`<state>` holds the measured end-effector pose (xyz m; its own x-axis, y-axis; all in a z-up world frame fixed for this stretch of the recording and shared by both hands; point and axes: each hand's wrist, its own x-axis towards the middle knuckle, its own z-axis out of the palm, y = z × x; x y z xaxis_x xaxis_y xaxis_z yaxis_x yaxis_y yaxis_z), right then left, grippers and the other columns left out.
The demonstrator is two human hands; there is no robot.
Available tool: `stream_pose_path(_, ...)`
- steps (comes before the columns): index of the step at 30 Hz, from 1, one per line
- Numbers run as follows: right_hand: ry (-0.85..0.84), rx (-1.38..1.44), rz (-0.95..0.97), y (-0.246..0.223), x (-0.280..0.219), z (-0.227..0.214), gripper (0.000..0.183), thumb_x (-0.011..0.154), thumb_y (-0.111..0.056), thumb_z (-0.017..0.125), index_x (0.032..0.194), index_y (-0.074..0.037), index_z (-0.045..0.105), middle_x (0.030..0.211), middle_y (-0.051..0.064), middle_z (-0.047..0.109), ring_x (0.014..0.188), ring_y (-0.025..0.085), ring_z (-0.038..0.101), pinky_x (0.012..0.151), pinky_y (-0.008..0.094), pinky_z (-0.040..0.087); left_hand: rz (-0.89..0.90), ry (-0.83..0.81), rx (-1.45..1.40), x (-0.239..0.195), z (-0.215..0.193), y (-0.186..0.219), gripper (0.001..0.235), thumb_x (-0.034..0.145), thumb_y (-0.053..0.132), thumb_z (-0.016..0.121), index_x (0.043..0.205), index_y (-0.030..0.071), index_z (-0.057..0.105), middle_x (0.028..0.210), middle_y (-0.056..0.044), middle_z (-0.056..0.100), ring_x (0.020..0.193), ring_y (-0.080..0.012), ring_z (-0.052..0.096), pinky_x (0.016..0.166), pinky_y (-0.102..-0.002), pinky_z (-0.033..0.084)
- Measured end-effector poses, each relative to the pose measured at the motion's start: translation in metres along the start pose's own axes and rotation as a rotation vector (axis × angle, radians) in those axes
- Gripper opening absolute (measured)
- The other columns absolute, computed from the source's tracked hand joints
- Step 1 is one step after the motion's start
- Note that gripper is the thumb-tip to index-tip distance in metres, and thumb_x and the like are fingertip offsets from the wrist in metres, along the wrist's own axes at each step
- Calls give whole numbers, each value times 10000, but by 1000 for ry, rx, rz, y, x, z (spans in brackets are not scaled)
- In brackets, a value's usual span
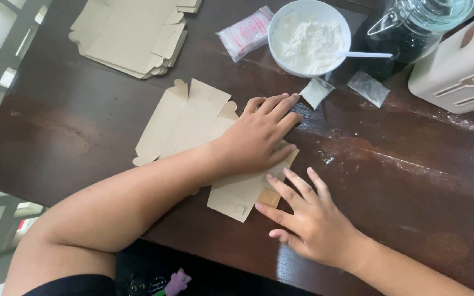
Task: The person assembles a flat cardboard box by folding the side flaps and pressing the edges to form a rectangular container. The person repeats the folding and pressing steps to secure the shape.
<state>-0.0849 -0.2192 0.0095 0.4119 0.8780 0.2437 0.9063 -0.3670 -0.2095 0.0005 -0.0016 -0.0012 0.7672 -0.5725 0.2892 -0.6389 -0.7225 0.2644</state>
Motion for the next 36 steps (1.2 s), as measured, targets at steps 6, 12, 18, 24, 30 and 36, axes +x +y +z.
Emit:
stream_pose_path(6,201,58,-23,0,1,-6,385,1076,-343,398,1027,-145,725,1324,153,651,1222,403,602,1018,637,407,3,-3,-24,2,-4,1,445,940,373,623,1273,86,559,1513,-201,481,1409,-369,450,1035,-534,374)
stream_pose_path(12,6,-9,6,-1,1,-8,428,1062,-476,457,1304,-182,652,1488,175,535,1319,421,522,1051,693,394,-30,-53,-45,4,-5,3,449,967,382,588,1299,81,573,1554,-204,450,1431,-368,427,1074,-539,328)
stream_pose_path(18,20,31,-5,1,0,-8,391,1068,-403,451,1302,-166,655,1466,205,537,1337,447,499,1057,699,384,-40,-70,-51,5,-6,4,453,963,374,588,1307,81,572,1557,-209,446,1437,-373,415,1073,-540,325)
stream_pose_path(24,170,68,-15,0,1,-13,338,1071,-309,459,1066,-124,742,1338,173,651,1223,415,599,1024,656,392,-24,-35,-44,4,-7,2,474,947,405,609,1298,88,575,1536,-212,468,1421,-372,432,1062,-528,340)
stream_pose_path(30,-51,26,48,3,-1,2,431,977,-493,545,1364,-317,618,1548,190,448,1352,453,468,1071,727,332,4,-23,14,-1,-1,-1,502,965,410,626,1336,88,527,1540,-208,444,1411,-380,445,1058,-531,384)
stream_pose_path(36,145,62,19,0,-3,2,322,1035,-347,445,1098,-222,735,1398,181,610,1275,442,567,1098,680,334,2,58,24,-4,10,-5,460,966,465,650,1227,101,544,1493,-203,483,1377,-357,477,1042,-518,415)
